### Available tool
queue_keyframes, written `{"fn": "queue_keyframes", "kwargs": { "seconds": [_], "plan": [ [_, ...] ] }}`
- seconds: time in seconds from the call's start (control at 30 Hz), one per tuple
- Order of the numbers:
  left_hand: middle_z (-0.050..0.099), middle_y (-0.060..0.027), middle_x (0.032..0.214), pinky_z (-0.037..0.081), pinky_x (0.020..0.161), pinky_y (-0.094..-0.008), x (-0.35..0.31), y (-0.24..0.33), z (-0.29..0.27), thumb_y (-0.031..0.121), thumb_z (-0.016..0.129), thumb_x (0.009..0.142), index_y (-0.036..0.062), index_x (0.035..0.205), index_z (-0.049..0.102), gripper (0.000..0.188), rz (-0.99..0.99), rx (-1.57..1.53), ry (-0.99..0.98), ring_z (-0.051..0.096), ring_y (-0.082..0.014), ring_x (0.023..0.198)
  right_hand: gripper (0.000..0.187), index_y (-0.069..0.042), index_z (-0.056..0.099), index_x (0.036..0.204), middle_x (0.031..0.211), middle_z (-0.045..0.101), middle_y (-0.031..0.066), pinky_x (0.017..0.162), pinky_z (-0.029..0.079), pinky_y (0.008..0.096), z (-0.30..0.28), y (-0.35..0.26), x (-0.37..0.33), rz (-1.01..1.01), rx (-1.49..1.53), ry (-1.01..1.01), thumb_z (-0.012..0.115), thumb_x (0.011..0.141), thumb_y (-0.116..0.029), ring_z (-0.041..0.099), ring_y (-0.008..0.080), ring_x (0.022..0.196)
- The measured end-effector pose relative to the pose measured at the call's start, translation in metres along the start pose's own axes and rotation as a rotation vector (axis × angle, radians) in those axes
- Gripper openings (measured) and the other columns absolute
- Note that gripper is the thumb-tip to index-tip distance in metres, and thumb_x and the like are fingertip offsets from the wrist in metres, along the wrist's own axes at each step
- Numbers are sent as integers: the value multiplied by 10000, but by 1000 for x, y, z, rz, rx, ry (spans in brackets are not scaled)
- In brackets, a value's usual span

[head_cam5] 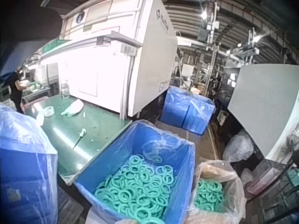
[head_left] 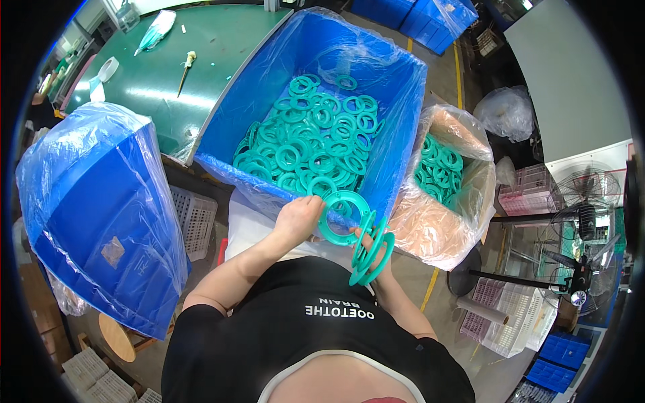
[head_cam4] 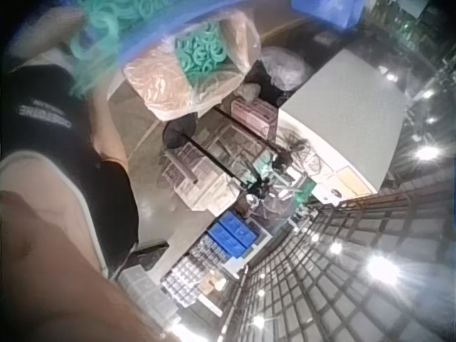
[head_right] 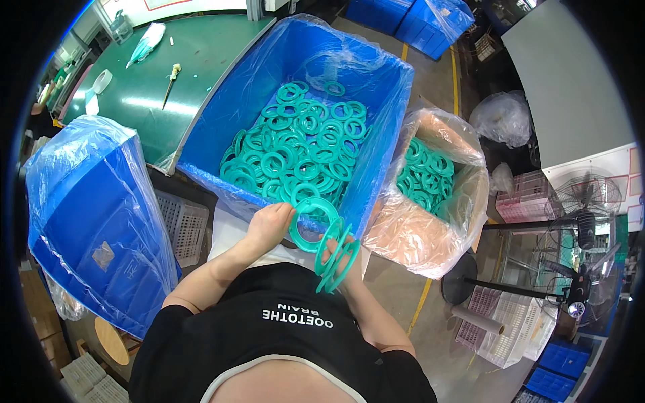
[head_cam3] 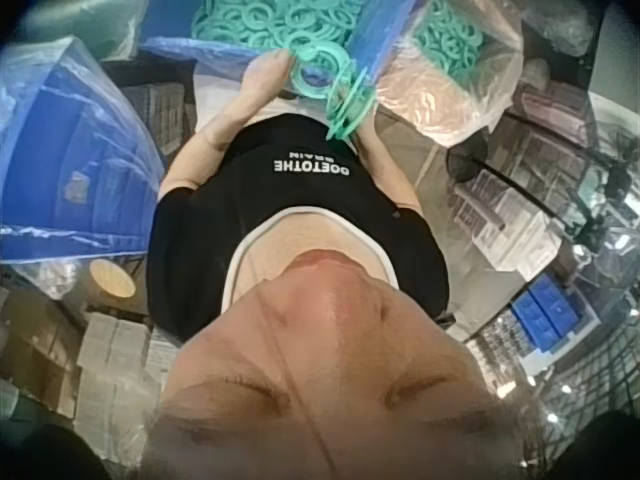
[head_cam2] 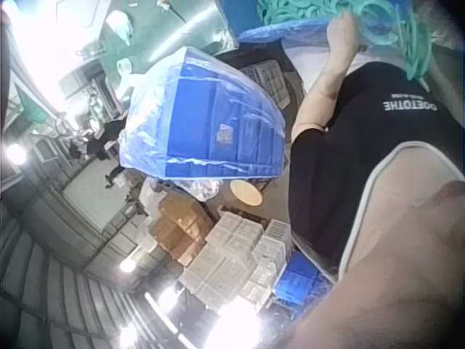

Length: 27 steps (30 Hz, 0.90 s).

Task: Sorting and counting green plastic rings into a blue storage bin.

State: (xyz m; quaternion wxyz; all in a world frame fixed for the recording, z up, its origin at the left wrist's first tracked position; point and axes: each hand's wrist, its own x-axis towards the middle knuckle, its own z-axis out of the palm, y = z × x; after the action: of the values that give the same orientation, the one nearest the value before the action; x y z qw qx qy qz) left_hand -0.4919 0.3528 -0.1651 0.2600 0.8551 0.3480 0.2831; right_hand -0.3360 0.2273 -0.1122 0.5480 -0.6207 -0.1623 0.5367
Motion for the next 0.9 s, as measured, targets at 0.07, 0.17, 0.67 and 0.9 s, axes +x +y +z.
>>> {"fn": "queue_keyframes", "kwargs": {
  "seconds": [0.07, 0.17, 0.67, 0.9],
  "plan": [
    [570, -168, 718, 443, 576, -383, 8, -5, 1, 129, 540, 873, 17, 858, 533, 113, 15, 47, -30, 571, -349, 679, 203, -3, 604, 981, 547, 531, 21, 380, 377, 217, -15, 7, 15, -25, -56, 3, 559, 898, -183, 503, 100, 443],
    [590, -81, 729, 428, 560, -279, 29, -6, -14, 173, 445, 938, 14, 881, 564, 206, -367, -581, -52, 531, -164, 619, 344, -14, 540, 1123, 546, 440, -42, 387, 325, 211, -70, 1, 53, -246, 428, 63, 621, 866, -228, 400, 60, 423],
    [459, 50, 752, 339, 545, -185, 8, 27, -27, 283, 465, 976, 64, 918, 551, 242, -608, -1076, -531, 406, -24, 653, 220, 3, 622, 1006, 765, 614, 18, 615, 450, 245, -23, 10, 45, -520, -575, 130, 691, 817, -87, 548, 98, 665],
    [490, -56, 679, 381, 550, -327, -2, 20, -10, 282, 515, 939, -5, 868, 547, 297, -366, -831, -292, 467, -147, 607, 188, -3, 626, 990, 742, 630, 35, 574, 448, 242, -22, 17, 43, -391, -466, 93, 665, 849, -122, 560, 92, 634]
  ]
}}
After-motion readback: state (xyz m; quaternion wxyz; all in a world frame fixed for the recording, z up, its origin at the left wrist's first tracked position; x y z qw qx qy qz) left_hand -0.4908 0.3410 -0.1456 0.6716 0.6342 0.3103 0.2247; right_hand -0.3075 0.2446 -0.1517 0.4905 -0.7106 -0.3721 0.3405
